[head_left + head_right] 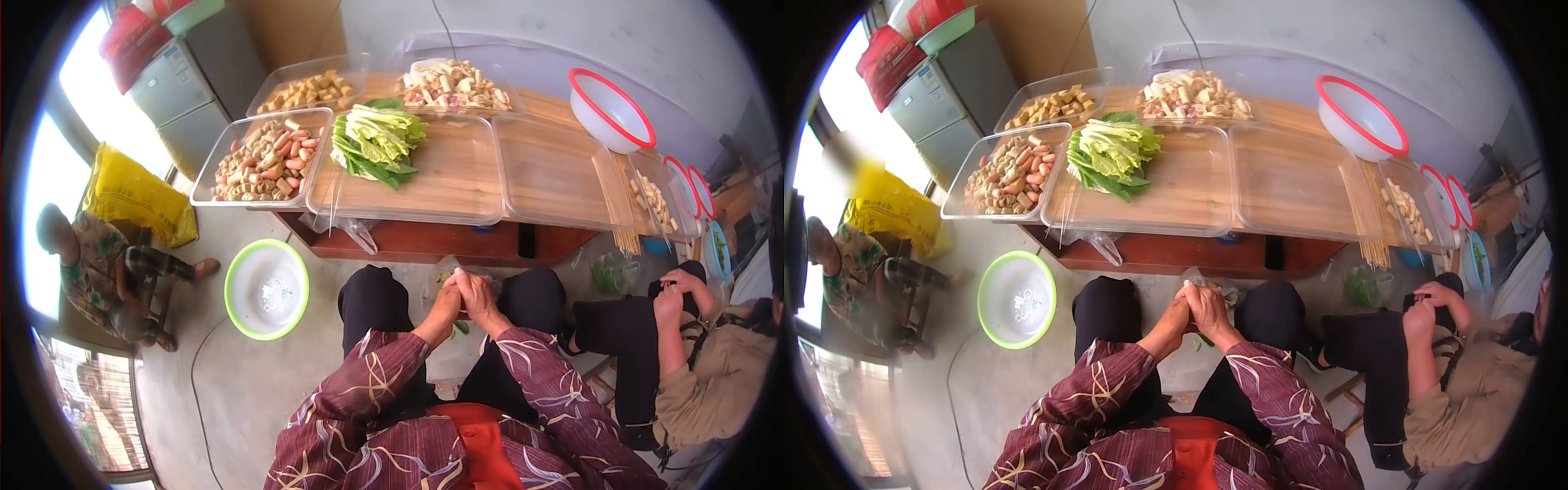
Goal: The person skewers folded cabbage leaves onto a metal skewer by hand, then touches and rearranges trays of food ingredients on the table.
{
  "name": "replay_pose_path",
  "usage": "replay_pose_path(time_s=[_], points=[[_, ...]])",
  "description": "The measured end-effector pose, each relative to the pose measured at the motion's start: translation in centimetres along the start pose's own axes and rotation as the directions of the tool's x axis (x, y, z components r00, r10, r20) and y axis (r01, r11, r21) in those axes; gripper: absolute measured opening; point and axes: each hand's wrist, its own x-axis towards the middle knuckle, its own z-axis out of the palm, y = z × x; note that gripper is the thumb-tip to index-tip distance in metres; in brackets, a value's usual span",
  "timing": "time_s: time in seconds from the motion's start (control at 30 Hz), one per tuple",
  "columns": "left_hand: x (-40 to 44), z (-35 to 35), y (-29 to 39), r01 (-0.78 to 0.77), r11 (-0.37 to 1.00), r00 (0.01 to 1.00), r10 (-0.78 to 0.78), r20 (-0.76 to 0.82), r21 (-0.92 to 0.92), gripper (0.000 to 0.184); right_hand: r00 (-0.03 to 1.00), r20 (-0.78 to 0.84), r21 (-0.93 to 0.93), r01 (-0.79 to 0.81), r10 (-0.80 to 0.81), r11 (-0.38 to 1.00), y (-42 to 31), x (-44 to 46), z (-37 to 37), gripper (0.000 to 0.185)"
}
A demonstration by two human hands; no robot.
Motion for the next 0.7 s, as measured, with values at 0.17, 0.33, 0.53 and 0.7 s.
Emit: replay_pose_path(time_s=[0.17, 0.33, 0.53, 0.7], points=[[0.02, -0.15, 0.18, 0.022, 0.999, 0.999, -0.023, 0.023, 0.045, 0.033, 0.995, -0.018, -0.073, 0.099, -0.100, 0.992, 0.35, 0.17, 0.02, 0.048], [0.18, -0.26, -0.16, 0.024, 0.999, 1.000, -0.024, 0.015, 0.041, 0.030, 0.989, 0.016, -0.131, 0.151, -0.150, 0.980, 0.80, -0.16, 0.09, 0.043], [0.45, -0.32, -0.34, 0.042, 0.998, 0.999, -0.042, -0.014, 0.051, 0.029, 0.992, 0.037, -0.137, 0.128, -0.124, 0.982, 1.01, 0.05, 0.02, 0.053], [-0.13, 0.00, 0.37, 0.046, 0.997, 0.999, -0.044, -0.032, 0.064, 0.034, 0.993, 0.054, -0.126, 0.111, -0.105, 0.986, 0.95, 0.02, 0.00, 0.049]])
